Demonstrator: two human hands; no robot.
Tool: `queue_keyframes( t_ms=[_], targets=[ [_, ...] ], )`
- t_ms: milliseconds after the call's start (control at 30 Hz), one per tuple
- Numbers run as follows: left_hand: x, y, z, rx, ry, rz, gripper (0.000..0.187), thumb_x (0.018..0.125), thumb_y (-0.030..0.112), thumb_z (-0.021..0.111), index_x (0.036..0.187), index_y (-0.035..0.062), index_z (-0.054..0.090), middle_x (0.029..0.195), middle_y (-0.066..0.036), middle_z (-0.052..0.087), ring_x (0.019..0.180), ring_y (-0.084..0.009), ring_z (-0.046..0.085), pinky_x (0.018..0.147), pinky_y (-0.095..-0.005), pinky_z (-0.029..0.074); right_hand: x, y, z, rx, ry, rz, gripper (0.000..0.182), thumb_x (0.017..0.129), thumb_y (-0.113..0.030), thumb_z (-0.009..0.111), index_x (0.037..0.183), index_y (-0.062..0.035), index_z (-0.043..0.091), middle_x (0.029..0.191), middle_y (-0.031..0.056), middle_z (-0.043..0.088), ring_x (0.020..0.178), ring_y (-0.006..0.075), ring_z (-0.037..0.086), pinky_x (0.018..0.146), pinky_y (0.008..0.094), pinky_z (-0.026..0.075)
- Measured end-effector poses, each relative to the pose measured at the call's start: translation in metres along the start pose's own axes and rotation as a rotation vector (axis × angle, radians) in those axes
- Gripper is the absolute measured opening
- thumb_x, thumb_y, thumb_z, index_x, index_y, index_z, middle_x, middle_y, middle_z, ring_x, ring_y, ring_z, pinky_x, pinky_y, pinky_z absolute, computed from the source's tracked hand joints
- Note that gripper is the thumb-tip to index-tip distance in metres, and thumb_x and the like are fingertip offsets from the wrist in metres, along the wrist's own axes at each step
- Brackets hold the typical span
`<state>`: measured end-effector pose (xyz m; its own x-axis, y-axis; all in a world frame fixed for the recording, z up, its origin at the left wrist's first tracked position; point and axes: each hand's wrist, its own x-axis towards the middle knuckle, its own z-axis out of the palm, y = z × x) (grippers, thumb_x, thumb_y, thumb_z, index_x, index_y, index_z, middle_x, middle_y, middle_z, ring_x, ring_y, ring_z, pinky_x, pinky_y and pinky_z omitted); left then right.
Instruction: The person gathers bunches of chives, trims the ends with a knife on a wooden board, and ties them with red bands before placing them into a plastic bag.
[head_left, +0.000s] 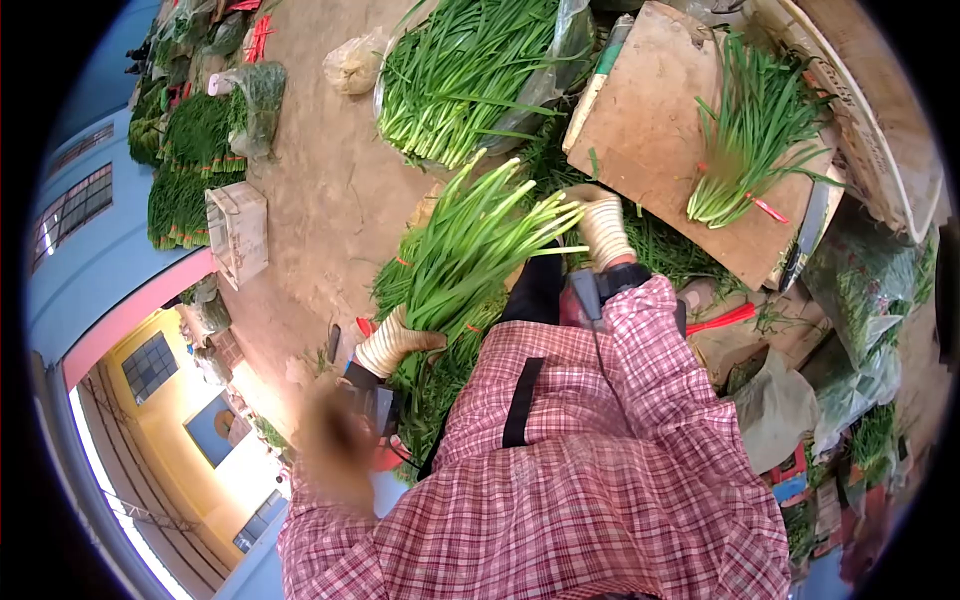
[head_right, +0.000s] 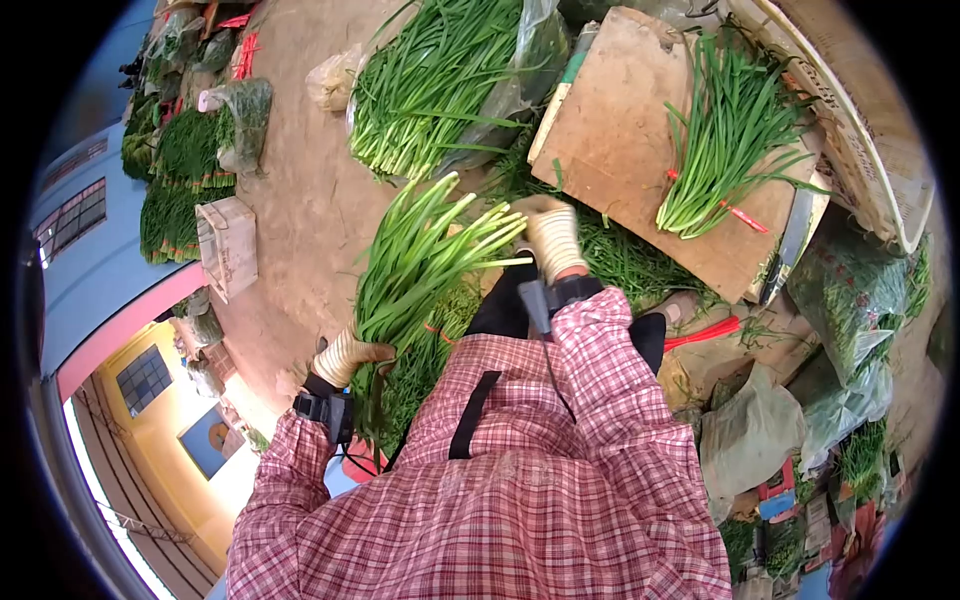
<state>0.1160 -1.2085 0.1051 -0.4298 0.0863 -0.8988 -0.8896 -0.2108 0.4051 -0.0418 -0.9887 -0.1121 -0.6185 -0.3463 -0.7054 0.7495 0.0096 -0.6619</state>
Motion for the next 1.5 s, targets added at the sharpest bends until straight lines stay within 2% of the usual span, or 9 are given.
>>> queue_keyframes(
  t_ms=[200,400,567,667,733,833,1000,1300,1500],
  targets=[
    [0.016,-0.001,-0.001,0.332,0.036,0.086,0.052,0.074,0.0,0.073,0.123,0.0014,0.057,0.109,-0.003,0.066,0.098,-0.0115,0.056,0.089,-0.0281,0.046,-0.026,-0.071,-0.025,-0.629,-0.074,-0.763,0.045,0.073,-0.027,0.074,0.102,0.0065,0.065,0.107,0.0193,0.065,0.092,0.0262,0.064,0.084,0.0342,0.05],
    [0.016,-0.001,0.0,0.388,0.037,0.083,0.055,0.072,0.001,0.074,0.123,-0.0006,0.055,0.111,-0.004,0.065,0.099,-0.012,0.057,0.091,-0.0288,0.045,-0.037,-0.064,-0.005,-0.117,-0.527,0.034,0.039,0.073,-0.011,0.075,0.104,0.0086,0.064,0.094,0.0095,0.068,0.078,0.014,0.062,0.076,0.0281,0.051],
    [0.006,-0.009,-0.008,0.316,0.011,0.036,0.055,0.073,0.002,0.074,0.124,0.0005,0.055,0.111,-0.003,0.064,0.098,-0.0112,0.056,0.089,-0.028,0.046,-0.026,-0.036,-0.003,0.168,-0.111,-0.074,0.021,0.074,-0.009,0.066,0.088,0.0066,0.069,0.084,0.0087,0.069,0.07,0.0153,0.059,0.07,0.0266,0.048],
    [-0.005,-0.01,-0.011,0.282,0.042,0.042,0.055,0.073,0.002,0.074,0.124,0.0012,0.055,0.11,-0.003,0.064,0.097,-0.011,0.056,0.087,-0.0277,0.046,0.013,-0.025,-0.04,-0.483,0.098,-0.063,0.026,0.079,-0.017,0.067,0.096,0.0027,0.069,0.089,0.0118,0.07,0.08,0.0148,0.062,0.075,0.0299,0.049],
    [-0.005,-0.013,-0.015,0.271,0.052,0.042,0.055,0.073,0.002,0.074,0.124,0.0013,0.055,0.109,-0.003,0.064,0.096,-0.0111,0.056,0.086,-0.0279,0.046,0.013,-0.019,-0.026,-0.608,-0.06,-0.357,0.036,0.081,-0.022,0.065,0.106,0.0035,0.066,0.09,0.0106,0.07,0.082,0.0174,0.063,0.078,0.0297,0.049],
    [-0.002,-0.011,-0.013,0.357,0.012,-0.005,0.055,0.072,0.002,0.075,0.123,0.0013,0.056,0.108,-0.003,0.065,0.096,-0.0115,0.056,0.085,-0.028,0.046,-0.011,-0.059,-0.006,-0.562,-0.672,-0.052,0.035,0.079,-0.022,0.066,0.103,0.0031,0.068,0.085,0.0085,0.07,0.078,0.0142,0.063,0.075,0.0291,0.05],
    [-0.004,-0.014,-0.015,0.325,0.014,-0.005,0.054,0.073,0.001,0.074,0.123,0.0013,0.056,0.108,-0.002,0.065,0.097,-0.0115,0.056,0.086,-0.0282,0.046,-0.004,-0.034,-0.021,-0.095,-0.298,-0.058,0.027,0.078,-0.017,0.066,0.095,0.0036,0.069,0.079,0.0036,0.067,0.071,0.013,0.06,0.068,0.0279,0.049],
    [0.002,-0.011,-0.01,0.473,-0.014,-0.029,0.053,0.073,0.001,0.075,0.122,0.001,0.057,0.11,-0.002,0.064,0.098,-0.0113,0.056,0.089,-0.0282,0.046,-0.015,-0.028,-0.018,-0.41,-0.644,0.019,0.029,0.079,-0.022,0.067,0.098,-0.0007,0.071,0.081,0.0127,0.07,0.072,0.0181,0.063,0.072,0.0319,0.05],
    [-0.007,-0.015,-0.019,0.502,0.023,-0.03,0.051,0.072,0.0,0.075,0.12,0.0002,0.057,0.107,-0.003,0.066,0.097,-0.01,0.056,0.088,-0.0281,0.046,0.033,-0.012,-0.059,-0.504,-0.019,-0.022,0.031,0.082,-0.025,0.067,0.101,-0.0004,0.07,0.09,0.0136,0.071,0.085,0.0238,0.067,0.08,0.0347,0.051]
  ],
)
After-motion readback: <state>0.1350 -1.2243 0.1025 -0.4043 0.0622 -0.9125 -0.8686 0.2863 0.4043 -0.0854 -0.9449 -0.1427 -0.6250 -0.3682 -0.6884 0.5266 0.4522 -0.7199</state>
